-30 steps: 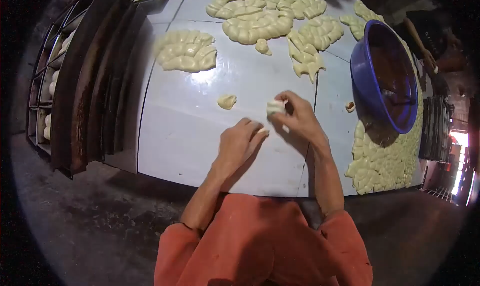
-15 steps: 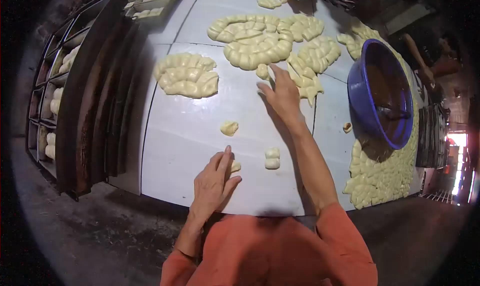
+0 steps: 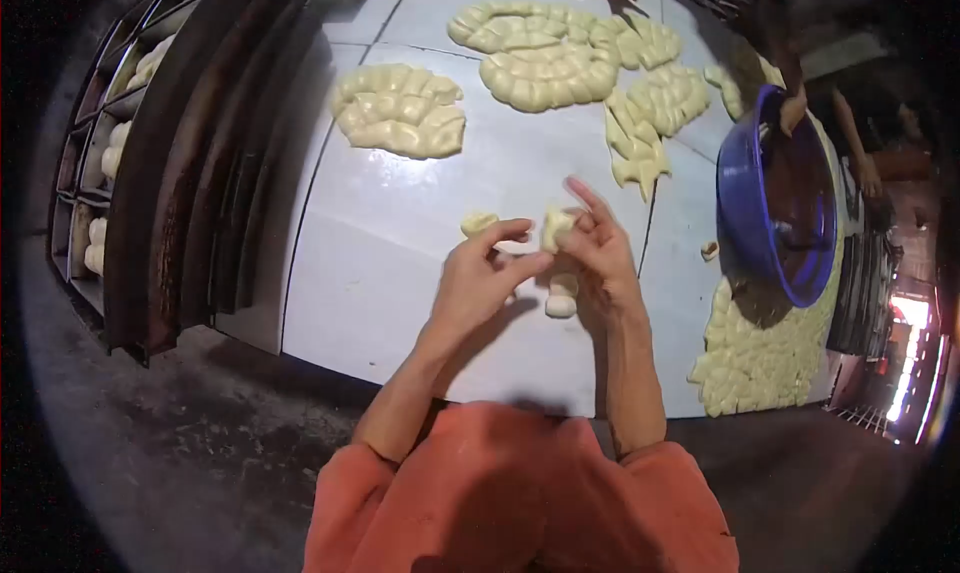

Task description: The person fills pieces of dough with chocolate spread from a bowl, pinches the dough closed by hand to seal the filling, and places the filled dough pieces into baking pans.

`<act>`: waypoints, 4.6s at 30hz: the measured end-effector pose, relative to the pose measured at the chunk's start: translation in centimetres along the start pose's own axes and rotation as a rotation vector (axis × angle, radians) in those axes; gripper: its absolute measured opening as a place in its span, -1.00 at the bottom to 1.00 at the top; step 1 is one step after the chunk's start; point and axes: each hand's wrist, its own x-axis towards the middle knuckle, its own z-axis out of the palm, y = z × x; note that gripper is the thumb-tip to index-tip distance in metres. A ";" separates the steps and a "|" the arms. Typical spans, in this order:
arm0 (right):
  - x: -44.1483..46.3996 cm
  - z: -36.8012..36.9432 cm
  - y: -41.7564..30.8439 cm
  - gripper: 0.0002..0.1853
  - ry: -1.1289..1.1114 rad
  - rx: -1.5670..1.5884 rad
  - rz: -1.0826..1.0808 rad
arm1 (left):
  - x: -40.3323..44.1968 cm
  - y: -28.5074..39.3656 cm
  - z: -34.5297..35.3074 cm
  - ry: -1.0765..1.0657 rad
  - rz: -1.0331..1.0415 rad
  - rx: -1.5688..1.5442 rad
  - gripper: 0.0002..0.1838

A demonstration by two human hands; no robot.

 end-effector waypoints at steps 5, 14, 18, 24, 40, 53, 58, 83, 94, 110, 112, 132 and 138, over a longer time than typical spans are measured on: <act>-2.7 -3.4 0.8 -0.74 -0.005 -0.083 0.085 | 1.0 -1.7 2.7 -0.201 0.018 -0.174 -0.71; -5.9 -6.5 -0.1 -0.62 0.190 -0.052 -0.295 | 0.4 -0.4 10.2 0.023 0.576 -0.111 -0.41; -8.1 -6.4 -2.2 -0.64 0.106 0.236 -0.213 | -1.1 0.2 16.0 -0.151 0.472 -0.453 -0.07; -9.0 -10.1 -5.8 -0.81 0.067 0.417 -0.215 | 0.3 -3.4 20.8 -0.285 0.582 -0.288 0.15; -0.1 -36.2 -18.5 -0.71 0.114 -1.583 0.047 | -0.3 0.4 18.0 -0.370 0.184 0.103 -0.60; -6.4 -24.1 -19.2 -0.83 0.348 -0.252 -0.311 | 1.1 1.1 22.3 -0.549 0.163 -0.043 -0.60; -6.3 -18.8 -12.5 -0.83 0.272 0.086 -0.308 | 0.5 2.6 23.9 -0.557 -0.093 -0.568 -0.54; -6.5 -9.2 -1.6 -0.75 0.232 -0.284 -0.179 | 2.8 -0.5 12.9 -0.307 -0.104 -0.436 -0.71; -6.4 -11.4 0.4 -0.67 0.096 -0.782 -0.808 | 1.2 0.5 11.7 -0.437 0.029 -0.375 -0.69; -6.3 -9.0 1.4 -0.80 0.367 -0.747 -0.709 | -0.5 -0.8 10.5 -0.301 -0.013 -0.255 -0.71; -7.9 -7.0 -0.6 -0.82 0.238 -0.909 -0.830 | -0.5 -0.6 9.5 -0.321 -0.031 -0.164 -0.68; -8.5 -9.6 1.0 -0.71 0.060 -1.133 -0.204 | -1.6 -2.2 5.9 -0.399 0.437 0.773 -0.33; -0.2 -15.2 -2.3 -0.58 0.490 -1.065 -0.213 | 0.0 -0.8 5.5 -0.291 0.422 0.811 -0.21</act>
